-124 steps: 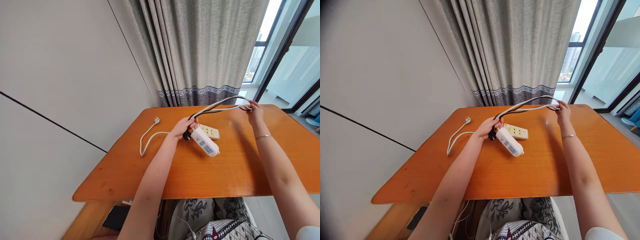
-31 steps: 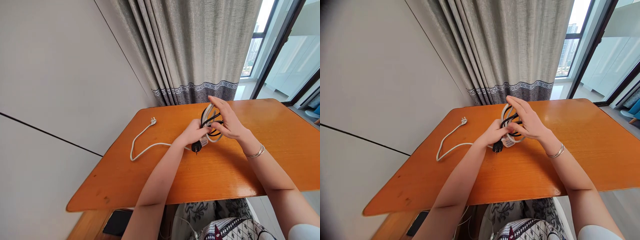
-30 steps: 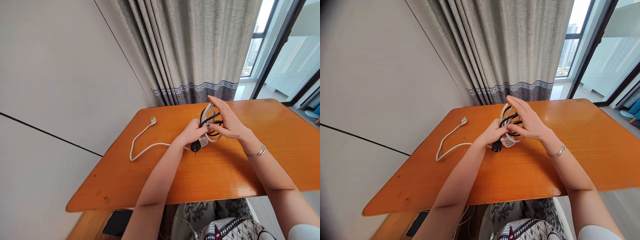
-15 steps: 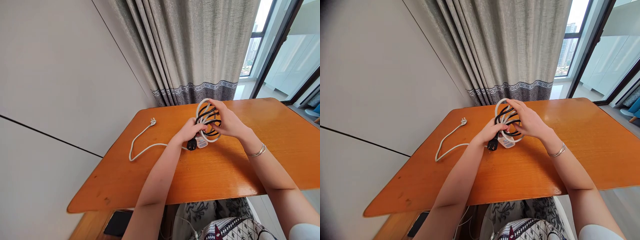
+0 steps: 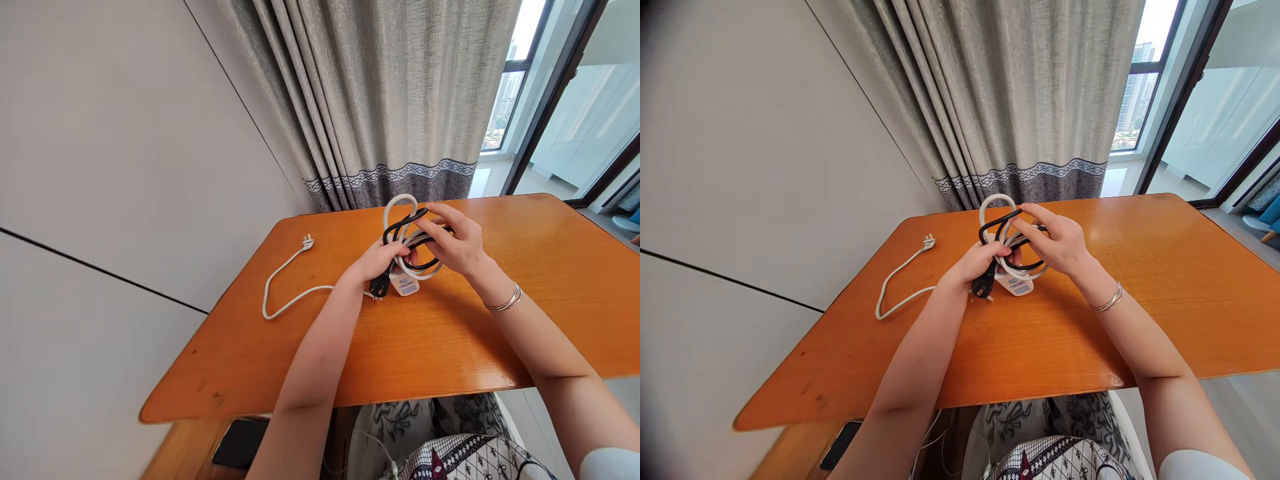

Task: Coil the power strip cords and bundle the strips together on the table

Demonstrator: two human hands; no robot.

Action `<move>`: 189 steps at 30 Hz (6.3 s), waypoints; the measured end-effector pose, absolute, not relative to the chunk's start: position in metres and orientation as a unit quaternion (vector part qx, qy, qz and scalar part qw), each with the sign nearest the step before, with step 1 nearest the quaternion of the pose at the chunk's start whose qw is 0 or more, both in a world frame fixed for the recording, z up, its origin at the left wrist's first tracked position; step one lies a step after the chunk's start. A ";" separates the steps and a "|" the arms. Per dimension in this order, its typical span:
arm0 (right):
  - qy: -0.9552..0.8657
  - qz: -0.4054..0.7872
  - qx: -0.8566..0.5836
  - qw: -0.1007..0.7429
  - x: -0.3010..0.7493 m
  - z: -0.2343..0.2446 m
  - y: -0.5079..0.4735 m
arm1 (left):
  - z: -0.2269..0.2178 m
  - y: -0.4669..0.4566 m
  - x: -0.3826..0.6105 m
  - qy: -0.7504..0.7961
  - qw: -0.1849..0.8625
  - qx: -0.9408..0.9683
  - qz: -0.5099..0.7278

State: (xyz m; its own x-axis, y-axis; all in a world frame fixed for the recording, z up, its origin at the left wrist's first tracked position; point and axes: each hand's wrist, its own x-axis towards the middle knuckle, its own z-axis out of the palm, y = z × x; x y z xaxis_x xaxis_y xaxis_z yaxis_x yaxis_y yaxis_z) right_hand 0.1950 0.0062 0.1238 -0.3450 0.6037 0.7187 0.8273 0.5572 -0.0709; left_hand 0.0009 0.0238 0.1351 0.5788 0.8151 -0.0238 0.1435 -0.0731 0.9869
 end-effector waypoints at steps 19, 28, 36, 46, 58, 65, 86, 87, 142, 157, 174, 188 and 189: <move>-0.810 -0.151 -0.528 0.205 0.183 0.140 -0.002 | 0.145 0.021 -0.005 0.334 0.510 0.753 0.247; -0.838 -0.085 -0.490 0.223 0.183 0.134 0.003 | 0.145 0.022 -0.011 0.338 0.506 0.765 0.213; -0.798 -0.102 -0.585 0.098 0.187 0.155 -0.011 | 0.147 0.025 -0.016 0.392 0.492 0.743 0.229; -0.765 -0.049 -0.614 0.187 0.187 0.156 -0.013 | 0.154 -0.015 0.001 0.397 0.023 0.849 0.348; -0.726 0.221 -0.563 0.328 0.192 0.154 -0.008 | 0.145 -0.017 0.010 0.359 -0.100 0.889 0.267; -0.726 0.384 -0.469 0.325 0.200 0.155 -0.009 | 0.145 -0.028 0.013 0.371 -0.125 0.893 0.223; -0.806 0.057 -0.410 0.423 0.194 0.145 -0.005 | 0.132 0.001 0.011 0.313 -0.022 0.867 0.388; -0.805 0.060 -0.407 0.428 0.194 0.144 -0.005 | 0.132 0.001 0.011 0.307 -0.019 0.867 0.392; -0.669 0.311 -0.326 0.591 0.178 0.138 -0.003 | 0.119 0.016 0.013 0.222 0.330 0.731 0.554; -0.655 0.357 -0.280 0.604 0.186 0.146 -0.012 | 0.104 0.025 0.013 0.172 0.326 0.797 0.479; -0.685 0.318 -0.264 0.600 0.190 0.152 -0.017 | 0.118 0.021 0.005 0.188 0.410 0.757 0.473; -0.671 0.312 -0.275 0.614 0.180 0.147 -0.019 | 0.114 0.008 0.019 0.148 0.488 0.706 0.493; -0.680 0.303 -0.283 0.605 0.181 0.148 -0.019 | 0.116 0.007 0.018 0.156 0.479 0.708 0.495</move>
State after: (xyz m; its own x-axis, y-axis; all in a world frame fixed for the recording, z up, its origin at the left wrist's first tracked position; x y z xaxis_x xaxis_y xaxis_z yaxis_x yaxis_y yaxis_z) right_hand 0.1812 -0.0190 0.1484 -0.1084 0.7510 0.6513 0.0192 0.6566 -0.7540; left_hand 0.0185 0.0073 0.1161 0.4614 0.6955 0.5509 -0.2534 -0.4917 0.8331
